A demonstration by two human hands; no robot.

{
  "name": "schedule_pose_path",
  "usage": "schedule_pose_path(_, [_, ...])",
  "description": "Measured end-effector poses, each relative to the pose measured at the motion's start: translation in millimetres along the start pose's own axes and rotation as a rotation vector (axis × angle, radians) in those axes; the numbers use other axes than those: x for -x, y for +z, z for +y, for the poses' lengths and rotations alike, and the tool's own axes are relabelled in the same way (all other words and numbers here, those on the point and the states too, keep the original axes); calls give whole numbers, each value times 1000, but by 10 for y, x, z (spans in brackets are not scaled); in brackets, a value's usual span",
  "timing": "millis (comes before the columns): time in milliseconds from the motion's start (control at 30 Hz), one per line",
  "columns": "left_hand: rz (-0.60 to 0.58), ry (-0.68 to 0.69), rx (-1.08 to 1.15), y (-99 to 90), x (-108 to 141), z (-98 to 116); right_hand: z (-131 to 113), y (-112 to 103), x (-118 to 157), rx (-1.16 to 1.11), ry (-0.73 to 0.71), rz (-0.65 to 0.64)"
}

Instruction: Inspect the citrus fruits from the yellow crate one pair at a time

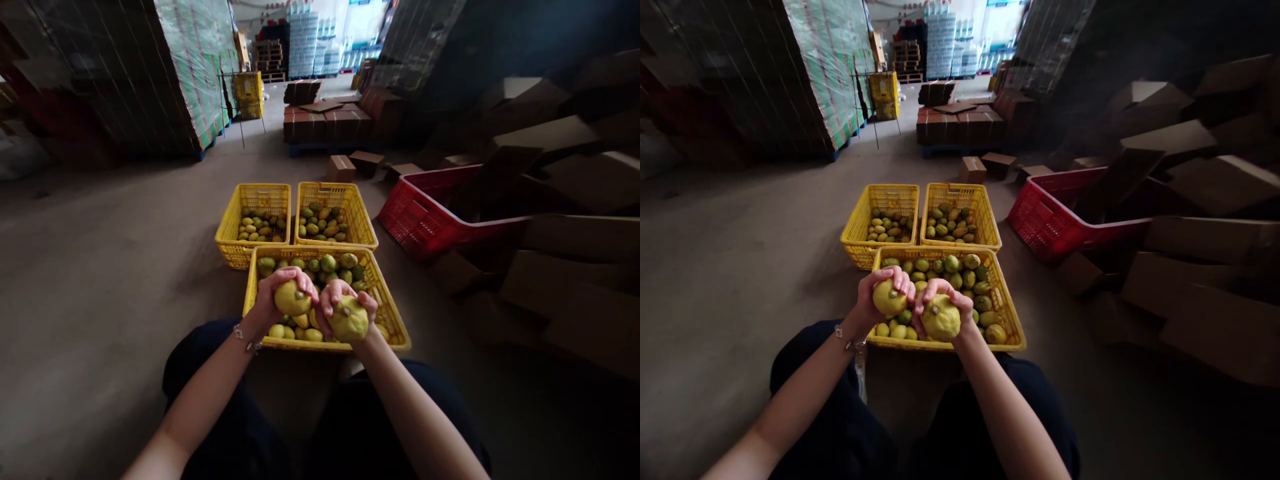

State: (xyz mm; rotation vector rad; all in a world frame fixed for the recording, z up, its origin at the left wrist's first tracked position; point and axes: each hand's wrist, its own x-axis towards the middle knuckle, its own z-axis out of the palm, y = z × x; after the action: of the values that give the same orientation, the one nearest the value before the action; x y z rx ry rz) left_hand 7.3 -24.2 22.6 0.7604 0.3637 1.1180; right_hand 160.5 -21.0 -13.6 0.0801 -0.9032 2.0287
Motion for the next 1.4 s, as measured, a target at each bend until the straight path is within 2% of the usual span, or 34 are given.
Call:
schedule_pose_path(200, [-102, -12, -16, -14, 4, -17, 19, -69, -17, -45, 80, -241])
schedule_pose_path(267, [-107, -12, -14, -11, 15, -18, 12, -50, -13, -43, 78, -269])
schedule_pose_path(333, [-103, -24, 5, -8, 18, -19, -6, -5, 0, -24, 63, -233])
schedule_pose_path(400, [-69, -45, 48, -6, 2, -22, -35, 56, 8, -6, 52, -134])
schedule_pose_path(467, [30, -67, 117, -8, -38, -27, -71, 110, -2, 11, 60, 11])
schedule_pose_path(600, [403, -104, 338, -26, -149, -44, -125, 119, -87, -30, 43, 368])
schedule_pose_path(667, [549, -121, 443, -39, -187, -54, -125, 75, -139, -117, 8, 557])
schedule_pose_path(767, [603, -124, 508, -61, -208, -73, -85, -1, -195, -255, -29, 752])
schedule_pose_path(933, [661, -98, 518, -104, -219, -119, 6, -34, -232, -379, -54, 892])
schedule_pose_path(1067, [663, -75, 509, -125, -232, -150, 19, -9, -242, -356, -58, 924])
schedule_pose_path(1267, [526, -16, 517, -95, -198, -164, -5, -63, -181, -272, -102, 729])
schedule_pose_path(1400, [505, -47, 568, -81, -149, -162, -21, -69, -143, -253, -168, 704])
